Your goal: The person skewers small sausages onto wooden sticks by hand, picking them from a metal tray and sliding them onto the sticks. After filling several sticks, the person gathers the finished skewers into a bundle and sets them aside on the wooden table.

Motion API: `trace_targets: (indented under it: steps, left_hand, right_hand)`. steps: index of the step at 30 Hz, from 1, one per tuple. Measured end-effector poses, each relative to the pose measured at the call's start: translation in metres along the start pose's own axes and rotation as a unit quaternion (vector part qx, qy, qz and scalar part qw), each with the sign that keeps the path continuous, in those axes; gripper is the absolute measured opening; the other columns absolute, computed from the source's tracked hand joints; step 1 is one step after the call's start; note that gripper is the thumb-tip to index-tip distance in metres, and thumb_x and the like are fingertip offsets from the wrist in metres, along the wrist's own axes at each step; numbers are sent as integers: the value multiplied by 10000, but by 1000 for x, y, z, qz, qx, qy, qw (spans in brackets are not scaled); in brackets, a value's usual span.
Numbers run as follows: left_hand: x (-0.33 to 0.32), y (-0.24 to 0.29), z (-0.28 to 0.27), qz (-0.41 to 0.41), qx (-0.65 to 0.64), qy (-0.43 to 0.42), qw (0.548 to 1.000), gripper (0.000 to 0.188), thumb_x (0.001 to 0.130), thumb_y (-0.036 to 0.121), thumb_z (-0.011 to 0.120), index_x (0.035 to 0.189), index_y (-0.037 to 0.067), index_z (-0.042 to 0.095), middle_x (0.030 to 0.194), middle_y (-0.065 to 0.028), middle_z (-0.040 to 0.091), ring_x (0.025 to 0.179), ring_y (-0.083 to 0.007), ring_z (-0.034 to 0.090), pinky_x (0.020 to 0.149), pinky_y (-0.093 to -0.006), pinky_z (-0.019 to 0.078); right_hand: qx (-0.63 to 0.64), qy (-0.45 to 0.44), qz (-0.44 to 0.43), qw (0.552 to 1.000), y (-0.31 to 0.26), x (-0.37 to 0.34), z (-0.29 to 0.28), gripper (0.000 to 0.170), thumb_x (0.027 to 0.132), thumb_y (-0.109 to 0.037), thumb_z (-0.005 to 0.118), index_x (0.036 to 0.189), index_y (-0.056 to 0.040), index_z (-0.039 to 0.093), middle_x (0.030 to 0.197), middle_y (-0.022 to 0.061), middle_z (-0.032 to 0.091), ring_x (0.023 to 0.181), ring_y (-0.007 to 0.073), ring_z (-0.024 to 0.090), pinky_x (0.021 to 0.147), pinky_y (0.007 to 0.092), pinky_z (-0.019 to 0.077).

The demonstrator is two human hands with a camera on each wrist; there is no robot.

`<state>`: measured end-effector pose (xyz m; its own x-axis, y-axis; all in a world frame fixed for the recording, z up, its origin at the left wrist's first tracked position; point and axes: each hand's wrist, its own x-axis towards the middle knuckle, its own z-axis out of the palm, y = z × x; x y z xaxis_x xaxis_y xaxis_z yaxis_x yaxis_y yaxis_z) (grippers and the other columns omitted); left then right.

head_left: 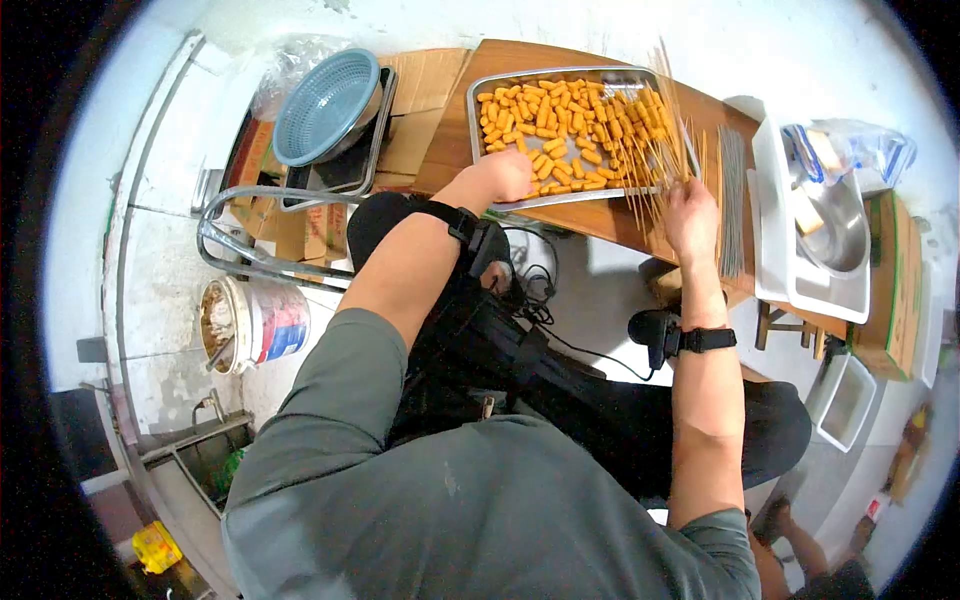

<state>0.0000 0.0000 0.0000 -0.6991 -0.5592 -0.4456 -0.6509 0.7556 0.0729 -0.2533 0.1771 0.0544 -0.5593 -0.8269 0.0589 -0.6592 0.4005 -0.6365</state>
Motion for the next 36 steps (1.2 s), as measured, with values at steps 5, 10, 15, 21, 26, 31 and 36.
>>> trace_targets:
  steps: [5, 10, 15, 21, 26, 31, 36]
  left_hand:
    - [-14, 11, -13, -61, -63, 12, 996, 406, 852, 358, 590, 879, -35, 688, 910, -233, 675, 909, -373, 649, 814, -450, 517]
    - [-7, 12, -6, -30, -66, 14, 997, 324, 834, 268, 573, 858, -37, 680, 902, -233, 673, 879, -376, 656, 787, -465, 520]
    - [-6, 16, -7, 62, -69, 23, 995, 260, 810, 205, 538, 790, -15, 676, 826, -219, 668, 789, -378, 651, 722, -462, 525]
    - [10, -9, 22, 69, -68, 0, 995, 294, 825, 221, 499, 812, -16, 674, 832, -219, 665, 819, -372, 632, 755, -465, 505]
    - [-17, 3, -10, 53, -182, 34, 981, 225, 840, 192, 576, 917, -8, 644, 863, -181, 672, 812, -291, 644, 744, -415, 513]
    - [-1, 1, -8, 0, -765, 126, 631, 225, 926, 117, 574, 1121, 9, 541, 1068, -101, 650, 954, -170, 631, 822, -294, 517]
    - [-1, 3, -14, -38, -865, 167, 471, 221, 894, 98, 637, 1076, 24, 536, 1077, -125, 624, 990, -244, 627, 858, -347, 521]
  right_hand:
    - [-64, 28, -31, 997, 7, 21, -13, 263, 914, -242, 518, 933, -6, 631, 903, 252, 653, 896, 428, 624, 799, 503, 482]
    - [-107, -11, -14, 994, 17, 22, -12, 281, 916, -267, 510, 976, -29, 646, 949, 239, 657, 939, 416, 622, 836, 481, 486]
    - [-54, 56, -9, 997, 16, 14, -17, 280, 908, -265, 514, 962, -22, 642, 964, 240, 653, 937, 424, 619, 834, 485, 483]
    - [-13, 57, -37, 998, 8, -4, -17, 235, 913, -225, 546, 998, -34, 650, 940, 237, 658, 893, 414, 630, 789, 453, 508]
    - [58, -25, -86, 994, 7, -37, 18, 269, 934, -223, 535, 1034, 7, 635, 927, 228, 666, 884, 396, 641, 773, 439, 515]
    - [261, -177, 54, 947, -21, -76, 45, 242, 963, -227, 499, 983, 12, 530, 706, 118, 635, 652, 238, 628, 648, 371, 488]
    - [292, -221, 98, 925, -16, -90, 68, 209, 961, -210, 515, 972, -1, 528, 702, 77, 636, 643, 172, 602, 621, 329, 481]
